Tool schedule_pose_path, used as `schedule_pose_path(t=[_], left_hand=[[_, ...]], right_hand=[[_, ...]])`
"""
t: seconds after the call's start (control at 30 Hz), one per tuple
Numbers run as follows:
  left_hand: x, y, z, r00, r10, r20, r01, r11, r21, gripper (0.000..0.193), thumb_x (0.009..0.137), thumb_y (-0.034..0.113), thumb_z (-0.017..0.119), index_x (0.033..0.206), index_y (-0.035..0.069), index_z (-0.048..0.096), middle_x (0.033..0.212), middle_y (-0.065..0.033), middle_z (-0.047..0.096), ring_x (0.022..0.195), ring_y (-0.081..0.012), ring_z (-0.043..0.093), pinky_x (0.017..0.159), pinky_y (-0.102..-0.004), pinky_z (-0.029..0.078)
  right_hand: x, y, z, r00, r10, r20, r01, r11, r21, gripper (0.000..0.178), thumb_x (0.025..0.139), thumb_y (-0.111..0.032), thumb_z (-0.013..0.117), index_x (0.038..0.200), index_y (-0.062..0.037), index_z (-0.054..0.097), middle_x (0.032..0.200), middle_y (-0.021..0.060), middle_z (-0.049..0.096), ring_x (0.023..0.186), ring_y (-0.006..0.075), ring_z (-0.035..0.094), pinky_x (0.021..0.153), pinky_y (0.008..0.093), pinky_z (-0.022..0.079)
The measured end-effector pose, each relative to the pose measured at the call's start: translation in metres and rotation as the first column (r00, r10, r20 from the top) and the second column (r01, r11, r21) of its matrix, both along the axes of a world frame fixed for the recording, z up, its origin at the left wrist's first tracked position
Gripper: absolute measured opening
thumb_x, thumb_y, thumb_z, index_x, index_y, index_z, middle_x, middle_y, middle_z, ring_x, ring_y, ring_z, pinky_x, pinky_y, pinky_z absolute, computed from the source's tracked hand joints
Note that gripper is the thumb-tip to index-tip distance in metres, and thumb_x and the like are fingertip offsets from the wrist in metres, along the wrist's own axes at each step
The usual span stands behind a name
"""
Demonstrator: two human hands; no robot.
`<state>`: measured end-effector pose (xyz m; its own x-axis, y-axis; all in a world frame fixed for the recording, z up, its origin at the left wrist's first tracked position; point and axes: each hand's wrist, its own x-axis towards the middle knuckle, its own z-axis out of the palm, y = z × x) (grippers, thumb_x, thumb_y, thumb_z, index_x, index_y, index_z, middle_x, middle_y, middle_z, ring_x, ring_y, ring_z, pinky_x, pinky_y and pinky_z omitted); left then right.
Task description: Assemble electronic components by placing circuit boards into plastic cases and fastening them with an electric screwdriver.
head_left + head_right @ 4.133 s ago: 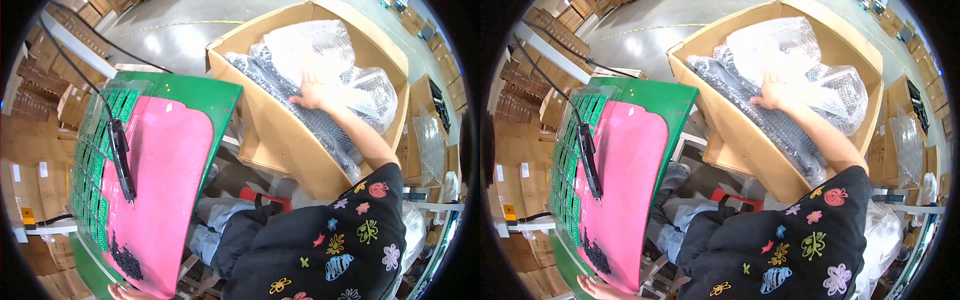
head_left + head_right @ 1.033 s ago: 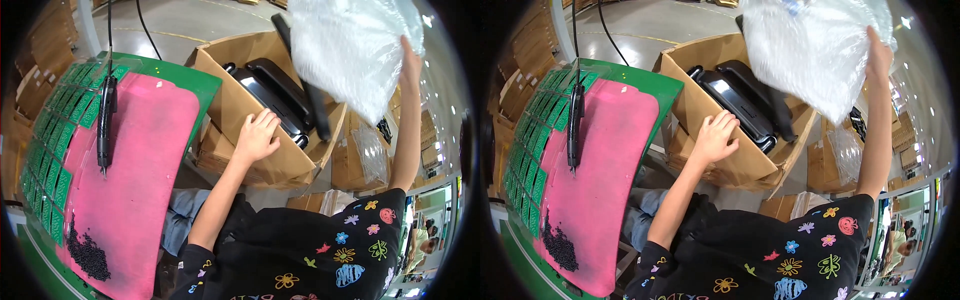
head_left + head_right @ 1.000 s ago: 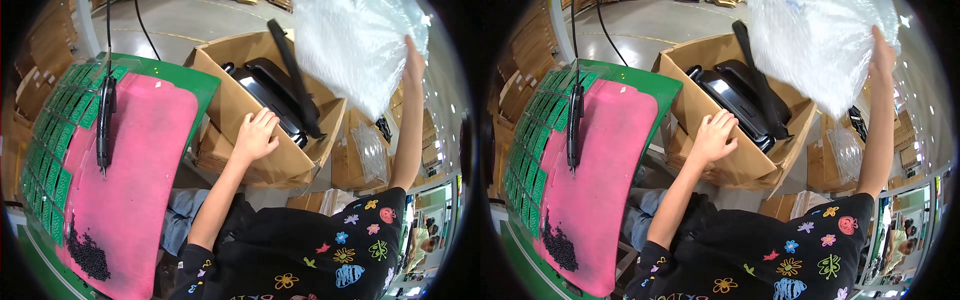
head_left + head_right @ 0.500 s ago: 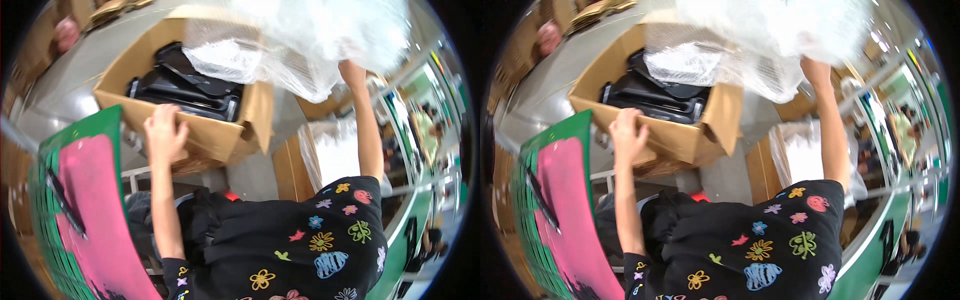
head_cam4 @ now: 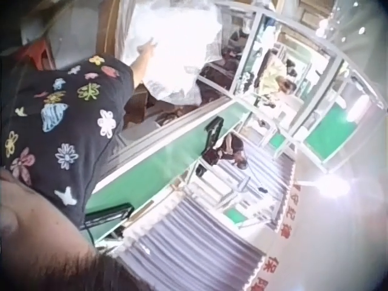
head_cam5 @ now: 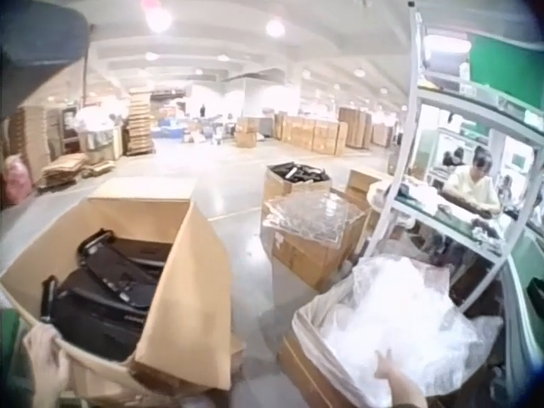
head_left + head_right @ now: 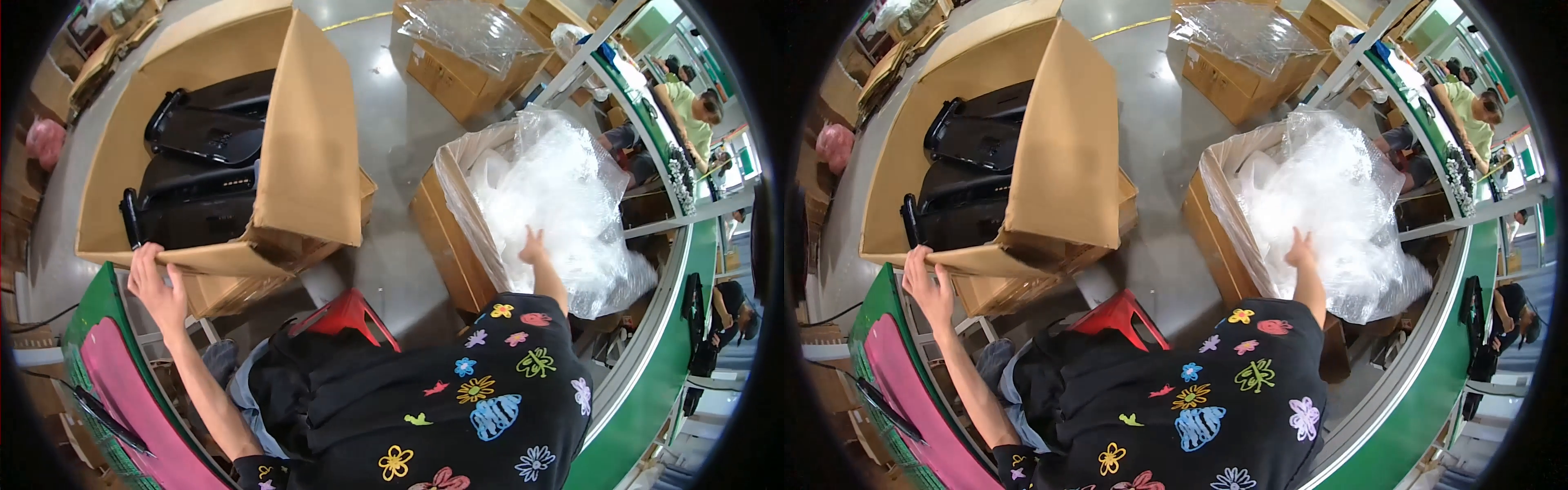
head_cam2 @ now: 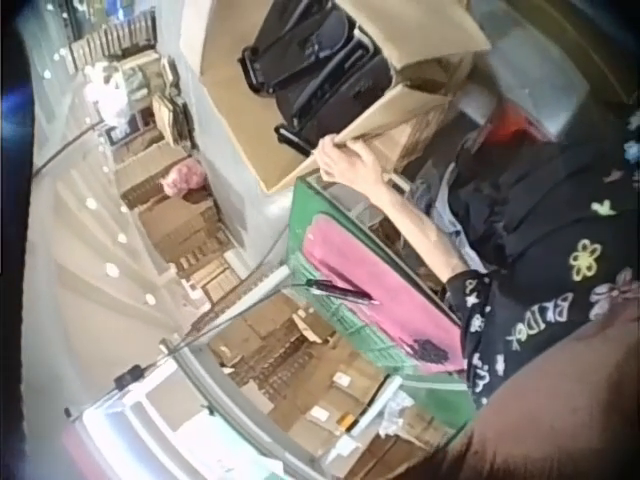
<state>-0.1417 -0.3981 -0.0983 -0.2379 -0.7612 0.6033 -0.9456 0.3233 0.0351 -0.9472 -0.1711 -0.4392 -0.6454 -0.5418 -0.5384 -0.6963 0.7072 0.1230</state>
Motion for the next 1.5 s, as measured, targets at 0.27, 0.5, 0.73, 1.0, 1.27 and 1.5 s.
schedule_pose_path(t=[0.27, 0.5, 0.73, 1.0, 1.27, 1.5], left_hand=[[0.011, 0.016, 0.024, 0.988, 0.107, 0.110, -0.113, 0.993, 0.047, 0.029, 0.079, -0.004, 0.048, 0.105, 0.004, 0.056, 0.109, -0.0138, 0.061, 0.107, -0.0328, 0.055, 0.096, -0.0416, 0.036], [-0.027, -0.013, 0.015, 0.980, 0.145, 0.139, -0.160, 0.982, 0.103, 0.020, 0.082, -0.001, 0.047, 0.101, 0.003, 0.054, 0.098, -0.0153, 0.056, 0.098, -0.0339, 0.052, 0.089, -0.0392, 0.038], [-0.024, 0.009, 0.032, 0.965, 0.226, 0.137, -0.224, 0.974, -0.029, 0.019, 0.083, 0.002, 0.048, 0.100, 0.001, 0.056, 0.101, -0.0191, 0.059, 0.100, -0.0385, 0.055, 0.090, -0.0424, 0.040], [-0.017, 0.009, 0.009, 0.979, 0.145, -0.144, -0.160, 0.982, -0.098, 0.036, 0.064, -0.005, 0.055, 0.099, 0.004, 0.052, 0.108, -0.0151, 0.060, 0.115, -0.0368, 0.054, 0.095, -0.0444, 0.040], [-0.015, 0.020, -0.002, 0.986, 0.086, -0.144, -0.090, 0.996, -0.022, 0.042, 0.081, 0.013, 0.061, 0.120, 0.004, 0.050, 0.130, -0.0165, 0.052, 0.132, -0.0340, 0.044, 0.104, -0.0448, 0.038], [-0.002, 0.087, -0.022, 0.822, -0.048, -0.568, 0.046, 0.999, -0.017, 0.098, 0.078, 0.076, 0.053, 0.135, 0.001, 0.029, 0.132, -0.0197, 0.039, 0.127, -0.0402, 0.037, 0.108, -0.0509, 0.030]], right_hand=[[0.084, -0.079, 0.039, 0.779, 0.262, 0.569, -0.133, 0.957, -0.258, 0.079, 0.070, -0.015, 0.064, 0.143, 0.0042, 0.041, 0.136, 0.0285, 0.053, 0.130, 0.0378, 0.050, 0.111, 0.0361, 0.039], [0.069, -0.068, -0.217, 0.365, 0.105, 0.925, 0.540, 0.785, -0.302, 0.049, 0.082, -0.005, 0.056, 0.130, 0.0021, 0.053, 0.123, 0.0243, 0.060, 0.114, 0.0312, 0.059, 0.100, 0.0416, 0.048], [0.053, -0.156, -0.169, 0.223, 0.205, 0.953, 0.362, 0.890, -0.276, 0.045, 0.084, -0.008, 0.056, 0.128, 0.0017, 0.056, 0.120, 0.0211, 0.062, 0.108, 0.0289, 0.061, 0.094, 0.0404, 0.049], [0.073, -0.303, -0.045, 0.184, 0.296, 0.937, 0.099, 0.943, -0.317, 0.041, 0.086, -0.010, 0.057, 0.126, 0.0012, 0.059, 0.116, 0.0175, 0.065, 0.102, 0.0264, 0.062, 0.088, 0.0390, 0.051], [0.064, -0.350, 0.019, 0.215, 0.200, 0.956, 0.017, 0.978, -0.209, 0.037, 0.088, -0.013, 0.057, 0.123, 0.0006, 0.062, 0.112, 0.0139, 0.067, 0.096, 0.0238, 0.064, 0.081, 0.0376, 0.053], [0.229, -0.388, 0.263, 0.686, 0.698, 0.205, -0.085, 0.358, -0.930, 0.018, 0.096, -0.016, 0.053, 0.103, -0.0019, 0.061, 0.089, 0.0080, 0.067, 0.073, 0.0180, 0.060, 0.066, 0.0298, 0.051]])
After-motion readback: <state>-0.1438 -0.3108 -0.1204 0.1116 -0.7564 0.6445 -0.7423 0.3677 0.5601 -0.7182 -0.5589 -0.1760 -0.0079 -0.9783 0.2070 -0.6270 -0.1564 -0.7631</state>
